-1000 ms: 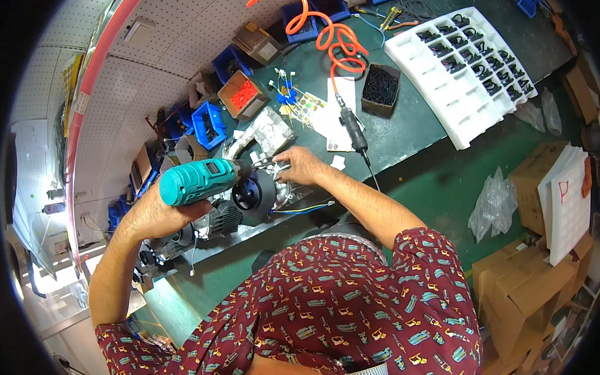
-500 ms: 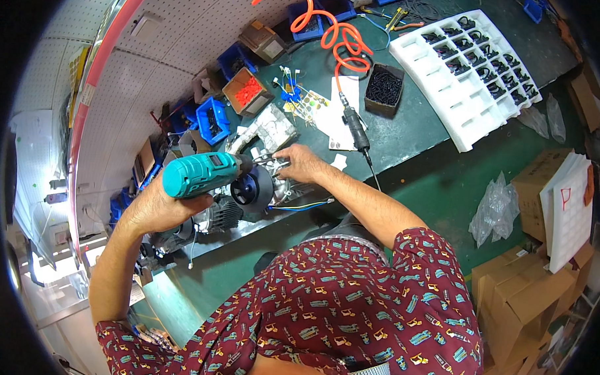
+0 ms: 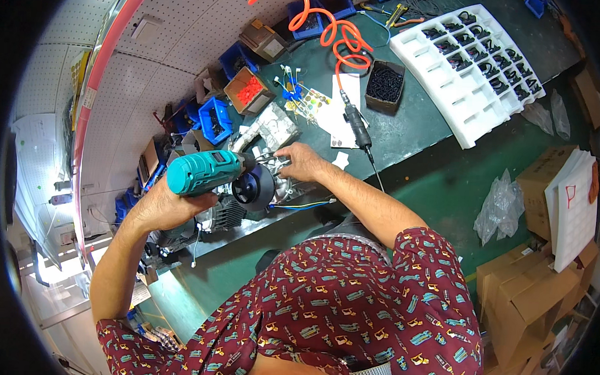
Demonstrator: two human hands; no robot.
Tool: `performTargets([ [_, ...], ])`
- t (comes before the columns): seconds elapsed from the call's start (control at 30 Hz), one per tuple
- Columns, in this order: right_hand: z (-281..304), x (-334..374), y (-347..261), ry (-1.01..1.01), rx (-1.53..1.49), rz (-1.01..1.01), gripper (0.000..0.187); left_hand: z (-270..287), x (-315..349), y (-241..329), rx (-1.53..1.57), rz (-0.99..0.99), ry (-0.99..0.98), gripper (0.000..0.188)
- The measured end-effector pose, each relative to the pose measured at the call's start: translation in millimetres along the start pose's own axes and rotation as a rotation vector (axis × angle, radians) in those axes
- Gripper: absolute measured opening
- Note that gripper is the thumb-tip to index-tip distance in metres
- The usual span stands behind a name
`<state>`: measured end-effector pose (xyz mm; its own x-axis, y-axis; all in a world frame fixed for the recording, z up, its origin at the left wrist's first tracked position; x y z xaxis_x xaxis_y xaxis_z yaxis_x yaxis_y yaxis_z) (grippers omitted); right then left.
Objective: The person assembles small electric motors on a workbench. They use a cordless drill to fasten screws into motor housings, then switch to a pneumatic impact driver to tighten additional fasteners. The person handles multiple motor units one at a time, rotating them to access different sides.
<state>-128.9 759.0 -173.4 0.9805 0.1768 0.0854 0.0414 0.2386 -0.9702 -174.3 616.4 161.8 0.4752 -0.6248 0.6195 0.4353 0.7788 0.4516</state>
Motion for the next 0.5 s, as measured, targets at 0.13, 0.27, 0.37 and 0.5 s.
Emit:
performTargets([
  [0.13, -3, -1, 4, 0.043, -0.019, 0.027, 0.058, -1, 0, -2, 0.013, 0.005, 0.031, 0.049],
  [0.27, -3, 4, -6, 0.080, 0.086, 0.064, 0.058, 1, 5, 3, 0.066, 0.029, 0.085, 0.049],
  [0.37, -2, 6, -7, 0.068, 0.020, 0.018, 0.057, 2, 14, 0, 0.218, -0.021, 0.138, 0.048],
  [0.5, 9, 11, -21, 0.102, 0.065, -0.067, 0.056, -4, 41, -14, 0.313, 0.009, 0.273, 0.042],
])
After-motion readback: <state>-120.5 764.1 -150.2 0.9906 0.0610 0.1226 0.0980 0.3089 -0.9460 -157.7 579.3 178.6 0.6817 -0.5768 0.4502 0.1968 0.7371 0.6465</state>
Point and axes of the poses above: each hand's wrist, its own x-axis away from the middle knuckle, its own z-axis out of the back of the hand, y = z × x, the point moved 2 cm from there along -x, towards the middle knuckle, and after that the axes turned 1 degree about -y, right-handed, at the moved point
